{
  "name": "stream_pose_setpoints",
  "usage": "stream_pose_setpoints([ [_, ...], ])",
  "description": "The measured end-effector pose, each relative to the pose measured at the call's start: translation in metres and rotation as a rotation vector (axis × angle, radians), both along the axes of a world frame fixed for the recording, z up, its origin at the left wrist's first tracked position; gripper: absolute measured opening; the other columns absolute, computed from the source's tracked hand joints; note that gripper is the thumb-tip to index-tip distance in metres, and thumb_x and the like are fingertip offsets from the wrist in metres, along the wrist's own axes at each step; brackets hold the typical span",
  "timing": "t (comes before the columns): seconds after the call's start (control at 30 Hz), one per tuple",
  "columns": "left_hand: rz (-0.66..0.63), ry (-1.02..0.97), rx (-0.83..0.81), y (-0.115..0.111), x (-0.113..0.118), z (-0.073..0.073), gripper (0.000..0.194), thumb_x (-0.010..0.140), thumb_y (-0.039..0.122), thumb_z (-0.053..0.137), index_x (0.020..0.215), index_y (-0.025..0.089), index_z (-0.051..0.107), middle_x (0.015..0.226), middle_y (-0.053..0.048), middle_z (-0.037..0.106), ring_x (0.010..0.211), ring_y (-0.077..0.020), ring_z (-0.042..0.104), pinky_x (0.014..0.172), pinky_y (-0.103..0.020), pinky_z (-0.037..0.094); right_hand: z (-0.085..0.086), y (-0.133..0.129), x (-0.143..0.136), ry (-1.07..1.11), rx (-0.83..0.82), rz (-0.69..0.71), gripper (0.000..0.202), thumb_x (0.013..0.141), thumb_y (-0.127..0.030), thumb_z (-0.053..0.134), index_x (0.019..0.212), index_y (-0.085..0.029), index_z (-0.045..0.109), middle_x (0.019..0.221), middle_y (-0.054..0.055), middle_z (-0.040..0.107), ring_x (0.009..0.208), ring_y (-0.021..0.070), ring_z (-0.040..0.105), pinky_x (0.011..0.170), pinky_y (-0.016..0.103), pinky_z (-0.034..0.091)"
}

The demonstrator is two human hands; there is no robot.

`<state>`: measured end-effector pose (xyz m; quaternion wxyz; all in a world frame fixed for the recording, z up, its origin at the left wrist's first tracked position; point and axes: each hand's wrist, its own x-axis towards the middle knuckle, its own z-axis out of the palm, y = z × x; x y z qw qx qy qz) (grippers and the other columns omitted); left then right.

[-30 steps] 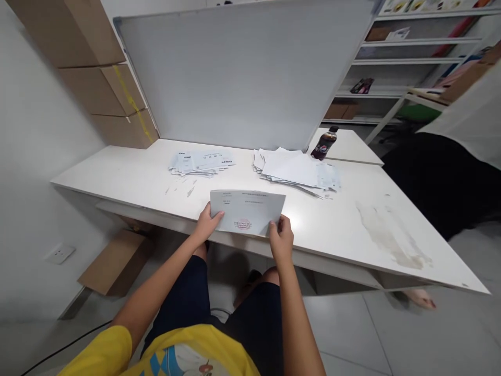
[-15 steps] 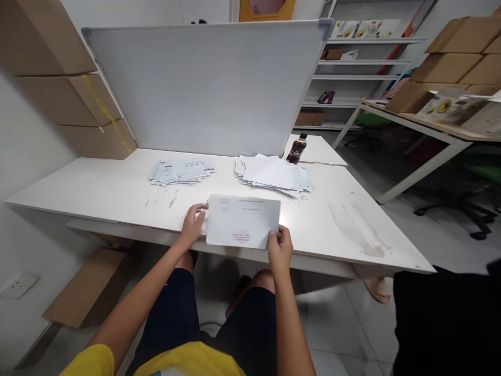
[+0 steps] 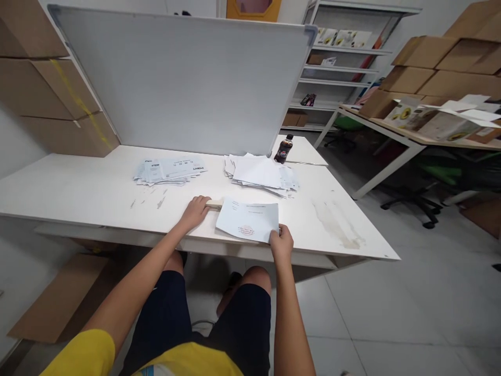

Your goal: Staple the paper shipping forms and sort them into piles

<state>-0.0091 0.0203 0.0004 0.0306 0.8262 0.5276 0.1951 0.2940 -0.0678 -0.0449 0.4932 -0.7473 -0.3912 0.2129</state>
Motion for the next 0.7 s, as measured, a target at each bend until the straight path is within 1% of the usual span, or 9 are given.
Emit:
stream_pose_setpoints([
  [0.13,-0.005,-0.002,0.011,0.002,-0.001,-0.002,0.03,0.093,0.021,0.044,0.121,0.017,0.054,0.115,-0.011,0.058,0.107,-0.0271,0.049,0.093,-0.038,0.041,-0.001,0.0,0.002,0.029,-0.071,0.05,0.041,0.062,-0.037,0.048,0.095,-0.018,0.062,0.07,0.0,0.059,0.062,0.0203,0.054,0.054,0.03,0.042],
  [0.27,-0.004,-0.007,0.014,0.003,0.001,-0.003,0.032,0.093,0.021,0.045,0.122,0.016,0.054,0.115,-0.012,0.058,0.106,-0.0277,0.05,0.092,-0.039,0.042,0.0,0.0,0.001,-0.029,-0.096,0.09,0.042,0.064,-0.039,0.046,0.096,-0.018,0.061,0.071,0.0,0.058,0.065,0.021,0.054,0.057,0.03,0.042],
  [0.33,-0.001,-0.001,0.07,-0.001,0.002,-0.002,0.036,0.092,0.021,0.046,0.127,0.014,0.052,0.119,-0.013,0.058,0.113,-0.0289,0.049,0.097,-0.041,0.04,0.002,-0.002,0.0,-0.064,-0.094,0.106,0.043,0.065,-0.04,0.044,0.097,-0.018,0.062,0.07,0.0,0.057,0.066,0.0209,0.053,0.059,0.03,0.041],
  [0.4,-0.054,0.011,0.164,-0.006,0.003,0.0,0.043,0.092,0.022,0.047,0.134,0.014,0.048,0.127,-0.015,0.055,0.122,-0.0298,0.044,0.104,-0.044,0.035,0.005,-0.004,-0.003,-0.104,-0.102,0.104,0.045,0.066,-0.04,0.043,0.099,-0.018,0.063,0.068,0.0,0.056,0.066,0.0207,0.052,0.06,0.03,0.04],
  [0.47,-0.162,0.025,0.228,-0.01,0.004,0.002,0.045,0.092,0.021,0.045,0.137,0.017,0.046,0.132,-0.014,0.053,0.127,-0.0288,0.041,0.106,-0.045,0.033,0.008,-0.006,-0.005,-0.138,-0.116,0.099,0.047,0.066,-0.041,0.042,0.101,-0.017,0.063,0.067,0.0,0.055,0.066,0.0209,0.051,0.061,0.031,0.039],
  [0.53,-0.262,0.035,0.224,-0.012,0.004,0.002,0.044,0.093,0.019,0.043,0.136,0.02,0.049,0.129,-0.012,0.055,0.124,-0.0266,0.045,0.103,-0.043,0.037,0.011,-0.007,-0.007,-0.162,-0.127,0.098,0.049,0.066,-0.041,0.041,0.102,-0.016,0.063,0.067,0.001,0.055,0.066,0.0215,0.051,0.062,0.031,0.039],
  [0.57,-0.289,0.037,0.209,-0.012,0.004,0.002,0.043,0.092,0.018,0.042,0.134,0.021,0.051,0.126,-0.011,0.057,0.121,-0.0258,0.047,0.1,-0.042,0.039,0.013,-0.008,-0.008,-0.172,-0.127,0.1,0.05,0.066,-0.041,0.041,0.103,-0.016,0.063,0.068,0.001,0.055,0.067,0.0218,0.051,0.062,0.031,0.039],
  [0.63,-0.303,0.029,0.179,-0.01,0.005,0.001,0.04,0.092,0.016,0.041,0.13,0.021,0.055,0.12,-0.01,0.06,0.116,-0.0246,0.05,0.097,-0.041,0.041,0.014,-0.01,-0.009,-0.197,-0.124,0.098,0.05,0.067,-0.042,0.04,0.103,-0.016,0.063,0.068,0.002,0.055,0.068,0.0222,0.051,0.063,0.032,0.039],
  [0.7,-0.277,0.019,0.158,-0.01,0.008,0.0,0.038,0.091,0.016,0.043,0.125,0.02,0.057,0.116,-0.009,0.061,0.114,-0.0241,0.05,0.096,-0.04,0.041,0.014,-0.012,-0.011,-0.22,-0.126,0.093,0.05,0.068,-0.042,0.04,0.104,-0.015,0.063,0.068,0.002,0.055,0.068,0.0226,0.05,0.064,0.032,0.039],
])
